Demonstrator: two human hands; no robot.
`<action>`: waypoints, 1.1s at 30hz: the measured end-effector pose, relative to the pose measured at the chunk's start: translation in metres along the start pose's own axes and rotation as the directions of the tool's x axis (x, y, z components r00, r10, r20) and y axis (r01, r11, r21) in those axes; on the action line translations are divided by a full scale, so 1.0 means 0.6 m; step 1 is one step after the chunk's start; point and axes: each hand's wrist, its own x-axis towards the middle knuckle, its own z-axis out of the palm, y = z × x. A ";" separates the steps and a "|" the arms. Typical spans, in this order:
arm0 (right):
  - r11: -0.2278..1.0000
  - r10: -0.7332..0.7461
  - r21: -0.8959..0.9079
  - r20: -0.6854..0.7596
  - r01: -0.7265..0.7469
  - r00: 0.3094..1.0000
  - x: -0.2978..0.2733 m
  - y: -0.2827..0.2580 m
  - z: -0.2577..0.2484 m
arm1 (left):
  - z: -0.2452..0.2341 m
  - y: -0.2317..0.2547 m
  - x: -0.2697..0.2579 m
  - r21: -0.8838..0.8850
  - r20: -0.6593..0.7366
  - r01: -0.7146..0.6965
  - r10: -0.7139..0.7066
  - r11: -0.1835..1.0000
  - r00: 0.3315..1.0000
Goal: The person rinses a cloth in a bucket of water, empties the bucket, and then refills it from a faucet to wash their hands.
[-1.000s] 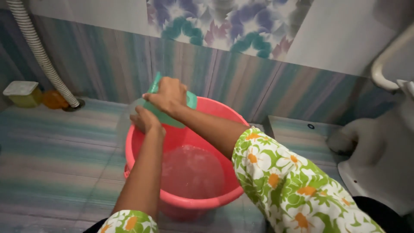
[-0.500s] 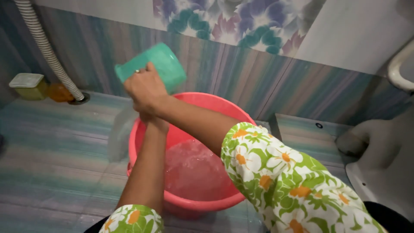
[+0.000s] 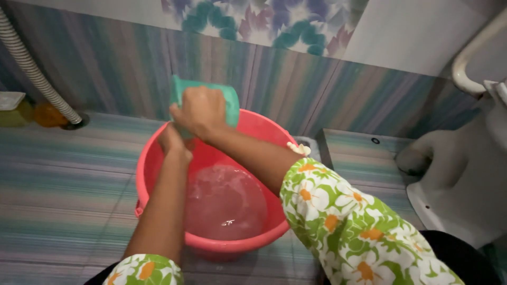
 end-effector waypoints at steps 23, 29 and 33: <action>0.579 0.743 -0.002 0.414 -0.815 0.526 -0.252 0.174 0.228 | -0.137 -0.133 0.058 0.931 -0.125 0.057 -0.169 -0.359 0.978; 0.814 0.543 -0.232 0.630 -0.533 0.555 -0.242 0.124 0.243 | -0.096 -0.123 0.019 0.905 -0.062 0.044 -0.031 -0.422 0.998; 0.809 0.502 -0.141 0.671 -0.570 0.545 -0.265 0.122 0.295 | -0.124 -0.150 0.054 0.830 -0.032 -0.058 -0.151 -0.555 0.988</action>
